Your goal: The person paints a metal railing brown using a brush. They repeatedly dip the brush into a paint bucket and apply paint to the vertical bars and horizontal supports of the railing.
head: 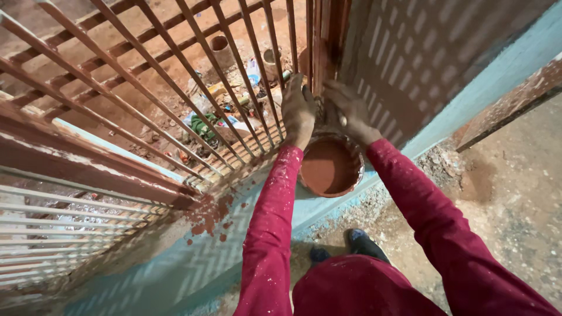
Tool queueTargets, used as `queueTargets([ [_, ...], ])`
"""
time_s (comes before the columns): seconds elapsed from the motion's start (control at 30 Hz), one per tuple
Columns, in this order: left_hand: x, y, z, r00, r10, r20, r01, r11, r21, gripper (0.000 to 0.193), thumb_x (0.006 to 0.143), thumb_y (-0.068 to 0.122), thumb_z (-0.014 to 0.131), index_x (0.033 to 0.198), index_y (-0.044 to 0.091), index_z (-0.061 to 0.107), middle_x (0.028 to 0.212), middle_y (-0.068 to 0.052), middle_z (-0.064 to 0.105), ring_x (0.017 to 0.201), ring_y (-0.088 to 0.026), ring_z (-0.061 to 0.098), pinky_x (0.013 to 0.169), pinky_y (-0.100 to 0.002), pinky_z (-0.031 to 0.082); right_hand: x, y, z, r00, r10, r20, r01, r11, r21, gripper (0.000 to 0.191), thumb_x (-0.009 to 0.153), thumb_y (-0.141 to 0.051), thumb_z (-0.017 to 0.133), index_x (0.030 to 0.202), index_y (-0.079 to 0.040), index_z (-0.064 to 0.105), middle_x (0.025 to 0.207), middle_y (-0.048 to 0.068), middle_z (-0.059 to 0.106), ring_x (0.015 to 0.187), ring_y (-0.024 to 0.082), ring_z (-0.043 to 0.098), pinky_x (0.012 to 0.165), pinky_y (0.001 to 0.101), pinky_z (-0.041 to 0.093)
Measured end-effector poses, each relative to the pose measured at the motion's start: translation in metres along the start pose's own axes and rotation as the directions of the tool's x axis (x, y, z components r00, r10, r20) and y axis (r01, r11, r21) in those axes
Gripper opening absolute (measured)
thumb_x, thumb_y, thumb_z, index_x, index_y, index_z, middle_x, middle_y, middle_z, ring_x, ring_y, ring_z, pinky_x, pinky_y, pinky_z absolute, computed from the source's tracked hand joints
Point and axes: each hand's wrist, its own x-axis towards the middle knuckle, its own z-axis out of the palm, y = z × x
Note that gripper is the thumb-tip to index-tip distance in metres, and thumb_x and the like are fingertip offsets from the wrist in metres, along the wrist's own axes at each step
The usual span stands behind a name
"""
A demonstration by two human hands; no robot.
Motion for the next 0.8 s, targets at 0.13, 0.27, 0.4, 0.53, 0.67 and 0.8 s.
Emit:
queueTargets([
  [0.13, 0.0, -0.005, 0.003, 0.995, 0.068, -0.068, -0.066, 0.997, 0.03, 0.039, 0.101, 0.012, 0.054, 0.138, 0.0, 0.059, 0.142, -0.02, 0.062, 0.134, -0.035, 0.059, 0.117, -0.041, 0.045, -0.005, 0.017, 0.016, 0.983, 0.111, 0.147, -0.097, 0.99, -0.101, 0.032, 0.092, -0.005, 0.069, 0.124, -0.007, 0.071, 0.133, 0.015, 0.068, 0.116, 0.037, 0.067, 0.097, 0.0463, 0.055],
  [0.27, 0.0, -0.009, 0.005, 0.997, 0.052, -0.052, -0.05, 0.998, 0.035, 0.038, 0.101, 0.014, 0.055, 0.136, -0.001, 0.059, 0.138, -0.021, 0.063, 0.129, -0.036, 0.06, 0.112, -0.042, 0.046, -0.005, 0.015, 0.025, 0.946, 0.202, 0.255, -0.193, 0.979, -0.061, 0.037, 0.085, -0.004, 0.069, 0.122, -0.01, 0.071, 0.136, 0.012, 0.068, 0.118, 0.035, 0.068, 0.098, 0.0452, 0.055],
  [0.4, 0.001, -0.009, 0.005, 0.992, 0.094, -0.084, -0.091, 0.995, 0.032, 0.037, 0.102, 0.013, 0.055, 0.136, -0.001, 0.06, 0.135, -0.022, 0.065, 0.127, -0.037, 0.062, 0.112, -0.043, 0.047, 0.001, 0.009, 0.019, 0.989, 0.082, 0.124, -0.076, 0.996, -0.052, 0.037, 0.084, -0.004, 0.072, 0.121, -0.01, 0.07, 0.14, 0.014, 0.065, 0.122, 0.038, 0.066, 0.104, 0.0465, 0.054],
  [0.53, 0.001, -0.011, 0.007, 0.999, 0.016, -0.052, -0.017, 1.0, -0.026, 0.038, 0.102, 0.012, 0.054, 0.138, -0.001, 0.058, 0.135, -0.025, 0.063, 0.124, -0.038, 0.062, 0.108, -0.044, 0.049, 0.003, 0.009, 0.014, 0.998, 0.051, 0.031, -0.05, 0.998, -0.027, 0.04, 0.089, -0.001, 0.068, 0.128, -0.01, 0.069, 0.143, 0.016, 0.062, 0.125, 0.038, 0.065, 0.105, 0.0447, 0.055],
  [0.67, -0.005, -0.021, 0.013, 0.99, 0.111, -0.091, -0.112, 0.994, -0.001, 0.039, 0.1, 0.01, 0.056, 0.137, -0.003, 0.058, 0.13, -0.025, 0.066, 0.12, -0.04, 0.064, 0.107, -0.045, 0.051, -0.009, 0.016, 0.027, 0.979, 0.143, 0.145, -0.14, 0.99, -0.035, 0.039, 0.088, -0.003, 0.069, 0.126, -0.009, 0.07, 0.139, 0.017, 0.065, 0.121, 0.039, 0.066, 0.1, 0.0458, 0.055],
  [0.8, -0.017, -0.04, 0.024, 0.988, 0.112, -0.106, -0.11, 0.994, 0.019, 0.037, 0.097, 0.008, 0.059, 0.132, -0.004, 0.06, 0.125, -0.025, 0.068, 0.117, -0.041, 0.064, 0.104, -0.047, 0.052, -0.038, 0.01, 0.029, 0.982, 0.184, 0.05, -0.18, 0.981, -0.067, 0.034, 0.087, -0.004, 0.068, 0.121, -0.005, 0.07, 0.137, 0.023, 0.063, 0.113, 0.04, 0.066, 0.092, 0.0449, 0.056],
])
